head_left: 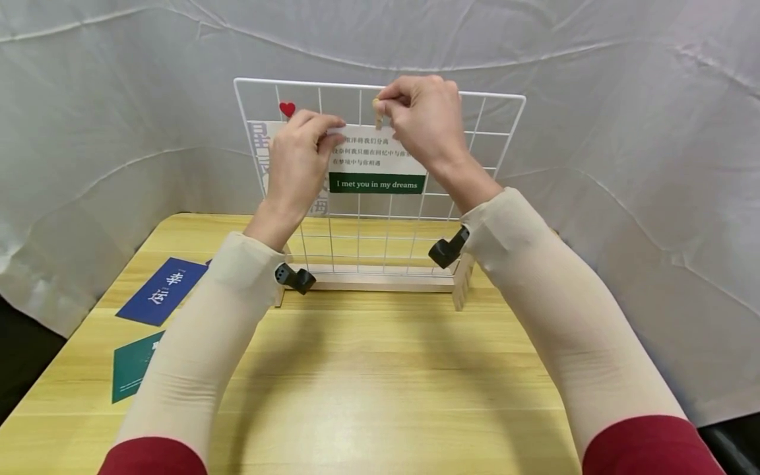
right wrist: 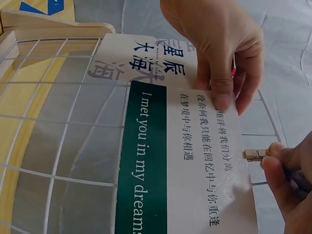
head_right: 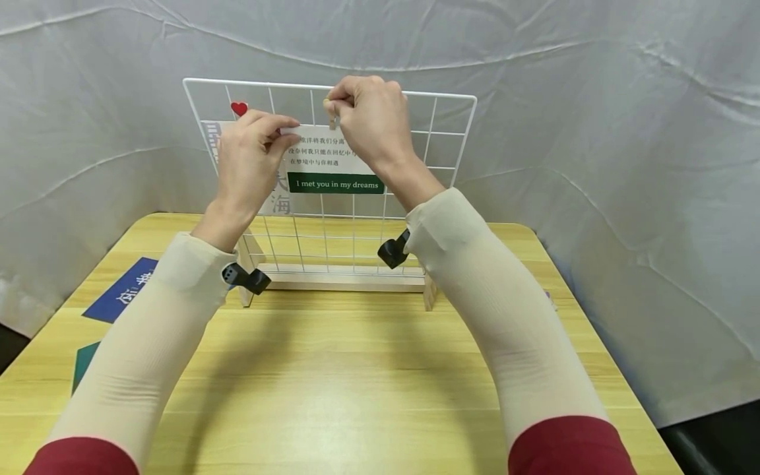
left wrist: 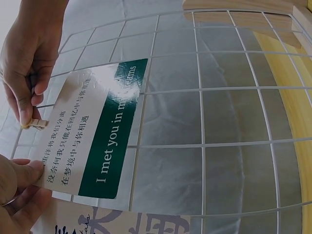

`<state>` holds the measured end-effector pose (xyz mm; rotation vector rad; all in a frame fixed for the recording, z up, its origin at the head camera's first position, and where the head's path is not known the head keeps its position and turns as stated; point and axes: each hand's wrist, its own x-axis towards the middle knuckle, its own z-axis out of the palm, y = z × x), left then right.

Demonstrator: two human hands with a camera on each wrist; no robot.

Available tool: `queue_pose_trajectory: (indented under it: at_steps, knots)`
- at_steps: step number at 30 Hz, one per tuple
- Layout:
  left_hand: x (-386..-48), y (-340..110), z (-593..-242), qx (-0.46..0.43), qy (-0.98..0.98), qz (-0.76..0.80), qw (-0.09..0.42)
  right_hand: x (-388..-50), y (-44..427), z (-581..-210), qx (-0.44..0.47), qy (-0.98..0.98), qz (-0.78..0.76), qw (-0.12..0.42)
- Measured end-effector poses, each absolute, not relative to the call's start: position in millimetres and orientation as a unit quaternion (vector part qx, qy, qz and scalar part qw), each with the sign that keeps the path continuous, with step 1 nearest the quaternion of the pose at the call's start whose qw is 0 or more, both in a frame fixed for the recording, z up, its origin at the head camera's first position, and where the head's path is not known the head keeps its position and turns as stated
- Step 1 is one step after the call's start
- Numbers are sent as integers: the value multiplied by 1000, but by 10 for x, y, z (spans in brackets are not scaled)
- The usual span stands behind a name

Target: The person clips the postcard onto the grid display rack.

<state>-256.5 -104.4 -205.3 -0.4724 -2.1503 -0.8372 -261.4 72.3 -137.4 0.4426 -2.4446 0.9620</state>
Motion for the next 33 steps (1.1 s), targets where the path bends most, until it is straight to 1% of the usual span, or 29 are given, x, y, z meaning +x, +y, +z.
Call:
queue_pose_trajectory:
  at_steps: [9, 17, 22, 28, 33]
  knots:
    - [-2578, -1039, -2069, -187, -838, -333, 390, -2600, 709, -1354, 151, -900, 339, 228]
    - [-2579, -1031, -2083, -185, -837, -328, 396, -2611, 698, -1378, 158, -902, 314, 251]
    - [-2576, -1030, -2085, -188, -836, -326, 398, -2619, 701, -1394, 158, -904, 307, 252]
    - [-2572, -1031, -2081, -186, -834, -332, 400, -2618, 696, -1376, 152, -899, 337, 236]
    - [-2572, -1023, -2083, -187, -834, -331, 400, -2608, 698, -1377, 149, -890, 362, 235]
